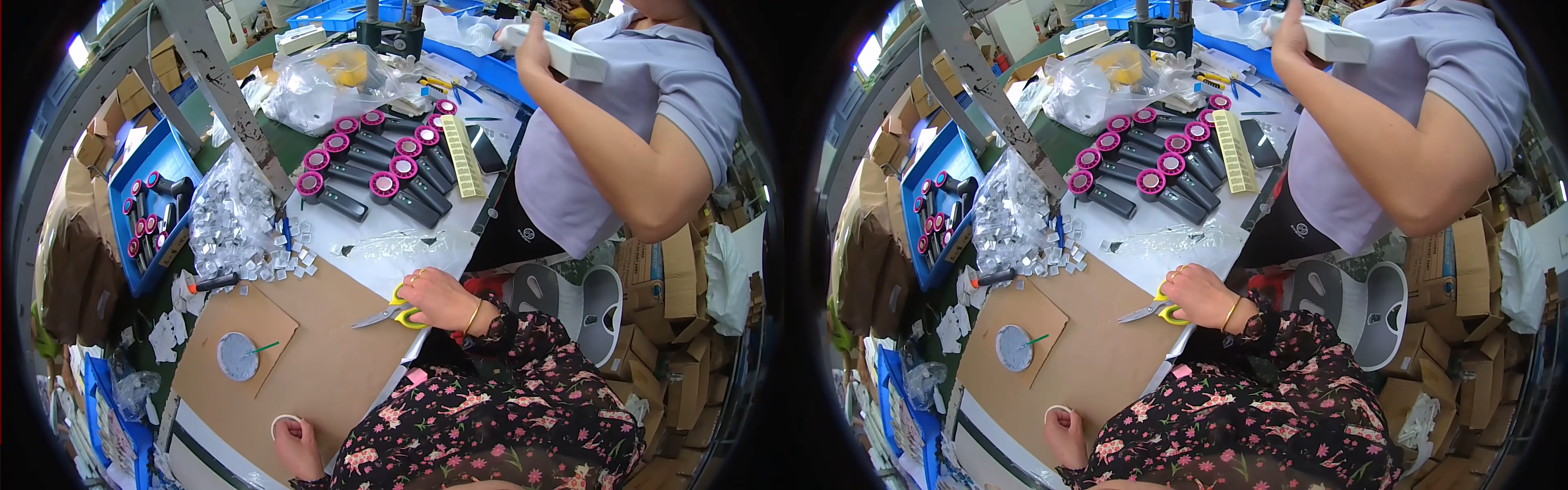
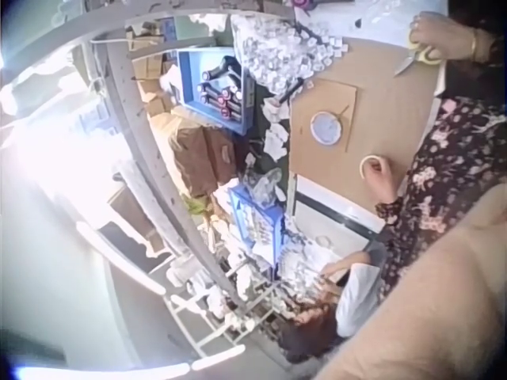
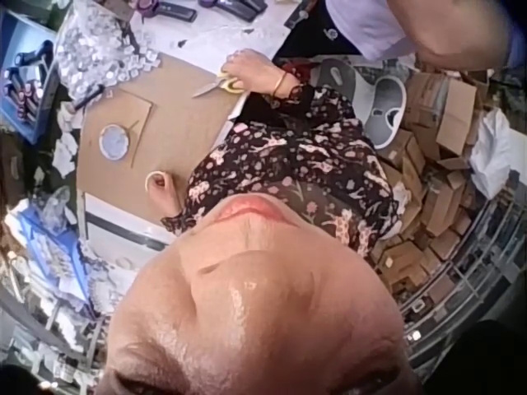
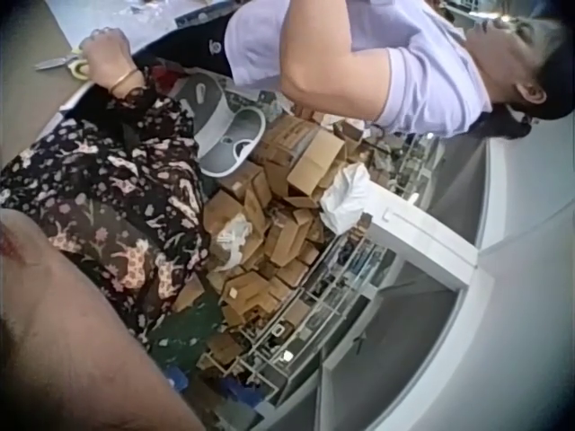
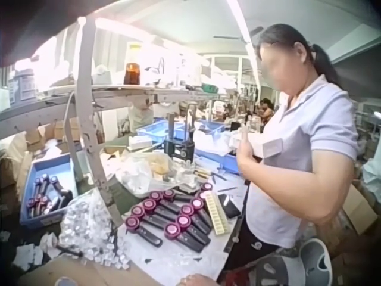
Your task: The person cuts a piece of tape using shears, peels the backing, and presses the tape onto a handheld fan. They then pick up another handheld fan from a group of fans and repeat the process.
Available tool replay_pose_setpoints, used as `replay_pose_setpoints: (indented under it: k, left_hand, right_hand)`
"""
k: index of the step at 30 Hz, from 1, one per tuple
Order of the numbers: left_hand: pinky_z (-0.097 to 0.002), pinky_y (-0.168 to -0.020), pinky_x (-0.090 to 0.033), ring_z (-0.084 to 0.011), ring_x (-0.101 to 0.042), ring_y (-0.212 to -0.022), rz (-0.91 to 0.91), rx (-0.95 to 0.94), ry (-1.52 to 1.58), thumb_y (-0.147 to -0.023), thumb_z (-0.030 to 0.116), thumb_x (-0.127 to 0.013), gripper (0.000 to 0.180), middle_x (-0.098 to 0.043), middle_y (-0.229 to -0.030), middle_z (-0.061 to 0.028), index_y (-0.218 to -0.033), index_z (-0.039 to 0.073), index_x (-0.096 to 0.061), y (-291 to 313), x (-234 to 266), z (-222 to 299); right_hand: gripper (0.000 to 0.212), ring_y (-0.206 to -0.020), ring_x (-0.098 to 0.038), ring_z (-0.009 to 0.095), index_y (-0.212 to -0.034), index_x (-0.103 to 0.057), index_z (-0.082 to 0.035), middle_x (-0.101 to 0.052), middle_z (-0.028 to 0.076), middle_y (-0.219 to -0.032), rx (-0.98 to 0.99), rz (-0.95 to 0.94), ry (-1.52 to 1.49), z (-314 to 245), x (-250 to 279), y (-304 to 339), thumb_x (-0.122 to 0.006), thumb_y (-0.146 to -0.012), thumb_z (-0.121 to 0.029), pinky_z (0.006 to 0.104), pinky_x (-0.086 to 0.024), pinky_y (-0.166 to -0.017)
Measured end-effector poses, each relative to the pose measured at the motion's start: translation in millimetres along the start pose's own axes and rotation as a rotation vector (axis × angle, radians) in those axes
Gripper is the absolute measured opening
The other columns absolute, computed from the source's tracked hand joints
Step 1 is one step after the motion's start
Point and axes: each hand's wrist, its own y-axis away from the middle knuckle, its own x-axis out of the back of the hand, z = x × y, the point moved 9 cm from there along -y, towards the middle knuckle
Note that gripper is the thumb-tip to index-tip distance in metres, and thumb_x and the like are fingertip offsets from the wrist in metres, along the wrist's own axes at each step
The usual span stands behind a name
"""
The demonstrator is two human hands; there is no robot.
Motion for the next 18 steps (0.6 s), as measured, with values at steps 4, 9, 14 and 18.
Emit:
replay_pose_setpoints:
  k: [4,9,14,18]
  left_hand:
    - [-0.0355,-0.060,-0.048,-0.0204,-0.058,-0.059,-0.002,0.007,-0.007,-0.087,0.014,-0.073,0.021,-0.062,-0.067,-0.0097,-0.079,-0.001,-0.060,0.4,1.4,0.0]
    - [-0.0353,-0.061,-0.048,-0.0204,-0.058,-0.059,0.005,0.005,-0.003,-0.087,0.013,-0.073,0.021,-0.061,-0.066,-0.0094,-0.079,-0.001,-0.059,0.4,1.1,-2.4]
    - [-0.0353,-0.060,-0.048,-0.0208,-0.058,-0.059,0.011,0.002,-0.035,-0.087,0.012,-0.073,0.020,-0.061,-0.066,-0.0096,-0.079,-0.001,-0.059,0.3,4.2,1.6]
    - [-0.0354,-0.060,-0.048,-0.0208,-0.058,-0.059,0.019,-0.015,-0.035,-0.087,0.012,-0.073,0.020,-0.061,-0.066,-0.0097,-0.079,-0.001,-0.060,0.2,5.1,-0.2]
  right_hand:
    - [0.033,-0.096,-0.065,0.030,-0.095,-0.066,-0.006,-0.067,0.010,-0.096,0.007,-0.010,-0.006,-1.4,-1.0,-0.7,-0.085,-0.073,-0.023,0.0412,-0.050,-0.087]
    - [0.034,-0.097,-0.065,0.030,-0.095,-0.066,-0.006,-0.067,0.010,-0.096,-0.004,-0.027,0.003,-1.6,-2.3,-2.1,-0.085,-0.073,-0.022,0.0412,-0.050,-0.088]
    - [0.033,-0.097,-0.065,0.030,-0.095,-0.065,-0.006,-0.067,0.010,-0.095,-0.010,-0.030,0.021,-0.7,-5.4,-2.5,-0.085,-0.073,-0.022,0.0412,-0.050,-0.088]
    - [0.034,-0.097,-0.065,0.030,-0.095,-0.065,-0.006,-0.067,0.010,-0.096,-0.015,-0.067,0.030,-1.3,-6.4,-3.9,-0.085,-0.073,-0.022,0.0416,-0.050,-0.088]
